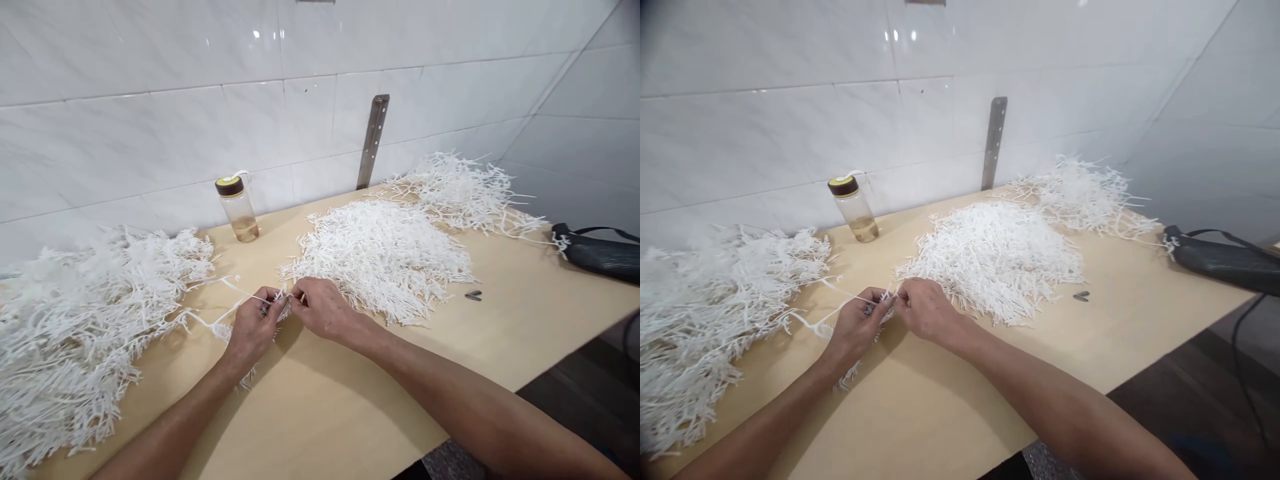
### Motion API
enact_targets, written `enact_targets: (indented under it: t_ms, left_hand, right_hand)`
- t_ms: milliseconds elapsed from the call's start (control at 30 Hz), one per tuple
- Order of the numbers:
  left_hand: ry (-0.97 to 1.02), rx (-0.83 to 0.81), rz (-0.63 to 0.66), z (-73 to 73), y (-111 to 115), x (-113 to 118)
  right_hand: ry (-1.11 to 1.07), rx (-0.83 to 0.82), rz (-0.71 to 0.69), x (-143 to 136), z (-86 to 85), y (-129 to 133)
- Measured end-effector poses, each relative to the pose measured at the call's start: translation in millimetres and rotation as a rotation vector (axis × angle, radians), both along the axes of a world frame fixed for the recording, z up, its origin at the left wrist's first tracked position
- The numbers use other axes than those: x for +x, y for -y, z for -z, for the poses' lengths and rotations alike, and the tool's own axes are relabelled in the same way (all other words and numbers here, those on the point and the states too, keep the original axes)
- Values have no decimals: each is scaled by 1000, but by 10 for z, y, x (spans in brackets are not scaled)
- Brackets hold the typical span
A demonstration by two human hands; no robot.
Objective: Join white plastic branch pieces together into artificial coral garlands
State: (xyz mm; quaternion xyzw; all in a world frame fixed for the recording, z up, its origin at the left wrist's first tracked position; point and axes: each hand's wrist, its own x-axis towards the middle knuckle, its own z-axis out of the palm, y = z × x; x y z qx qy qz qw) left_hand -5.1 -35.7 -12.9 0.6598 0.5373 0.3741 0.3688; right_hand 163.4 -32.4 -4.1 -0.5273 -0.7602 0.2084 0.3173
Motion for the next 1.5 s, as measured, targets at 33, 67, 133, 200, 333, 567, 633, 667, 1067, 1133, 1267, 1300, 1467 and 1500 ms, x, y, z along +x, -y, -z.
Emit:
enact_targets:
  t_ms: [33,67,133,200,333,567,633,667,1067,1133,1267,1300,1467,1500]
  left_hand:
    - [-12,-1,0,-2,-4,-3]
    - [-29,0,-3,-2,-8,-7]
    - [-75,6,-16,1,-15,-14]
    - [-126,16,-32,6,-17,-18]
    - [-180,36,-40,8,3,-6]
    - [-63,170,-94,15,52,29]
    - [-13,182,-110,13,66,39]
    - [14,173,-107,11,70,45]
    - [354,-56,-66,-104,70,72]
    - [368,-59,-27,-110,109,82]
    - [368,-98,63,-89,161,108]
    - [368,-106,61,-83,162,113]
    - [404,-106,-59,-61,117,108]
    - [406,-93,-79,-51,104,103]
  right_hand:
    - [10,8,-1,1,4,-1]
    - [18,13,-7,2,7,1]
    - [23,15,-30,1,7,8]
    - [22,18,-51,-6,-2,23]
    - [35,15,6,-42,-36,47]
    - [-8,-9,102,-125,-79,52]
    - [-47,-12,114,-135,-88,66]
    - [-63,-14,119,-137,-90,73]
    - [-104,144,94,-109,-77,21]
    - [-91,220,149,-23,-93,-39]
    - [-90,360,296,233,-163,-163]
    - [-98,364,331,288,-188,-178]
    - [-178,133,297,315,-277,-106]
    - [-200,-9,209,273,-276,-72]
